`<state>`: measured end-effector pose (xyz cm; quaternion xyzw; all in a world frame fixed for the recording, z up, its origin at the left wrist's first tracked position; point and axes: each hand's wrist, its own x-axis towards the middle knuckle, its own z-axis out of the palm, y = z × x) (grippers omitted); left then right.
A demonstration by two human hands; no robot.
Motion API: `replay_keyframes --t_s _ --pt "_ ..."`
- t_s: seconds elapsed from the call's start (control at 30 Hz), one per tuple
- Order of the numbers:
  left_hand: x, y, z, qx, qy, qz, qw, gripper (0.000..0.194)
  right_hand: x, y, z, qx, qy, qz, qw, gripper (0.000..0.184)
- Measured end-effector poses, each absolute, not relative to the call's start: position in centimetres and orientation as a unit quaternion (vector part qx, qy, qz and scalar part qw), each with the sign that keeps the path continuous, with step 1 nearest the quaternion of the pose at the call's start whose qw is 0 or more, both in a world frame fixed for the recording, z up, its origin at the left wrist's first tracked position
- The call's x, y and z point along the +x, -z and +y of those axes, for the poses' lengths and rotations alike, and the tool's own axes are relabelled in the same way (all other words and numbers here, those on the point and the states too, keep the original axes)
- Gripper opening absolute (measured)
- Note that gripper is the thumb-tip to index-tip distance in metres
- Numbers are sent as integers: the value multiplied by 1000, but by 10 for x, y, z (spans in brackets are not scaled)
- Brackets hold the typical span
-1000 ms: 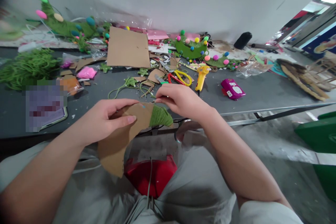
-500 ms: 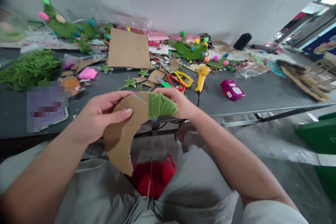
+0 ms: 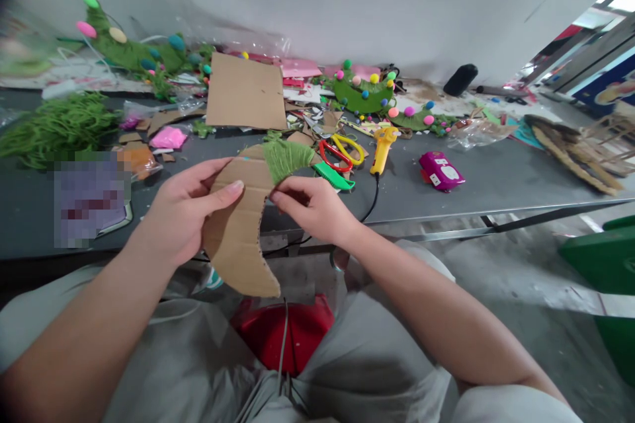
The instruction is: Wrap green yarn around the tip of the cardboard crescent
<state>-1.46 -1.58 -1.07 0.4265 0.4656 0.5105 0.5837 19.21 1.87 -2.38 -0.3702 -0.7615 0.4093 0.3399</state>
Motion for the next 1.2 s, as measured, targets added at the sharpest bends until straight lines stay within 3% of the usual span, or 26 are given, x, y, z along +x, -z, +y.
replay_keyframes --t_s 0.33,0.57,0.73,1.0,1.2 --pt "-16 21 -13 543 -485 531 433 44 197 27 15 -408 -223 -832 303 17" --pt "-11 16 -18 630 -458 549 302 35 195 26 12 -436 -284 -793 316 18" --pt "-9 17 -23 629 -461 536 323 35 193 25 10 -455 -325 -757 339 20" --pt "0 16 -27 669 -419 496 361 43 193 19 8 -442 -237 -816 287 18" --pt "8 19 -28 601 -436 514 430 25 191 17 5 -450 -157 -833 280 18"
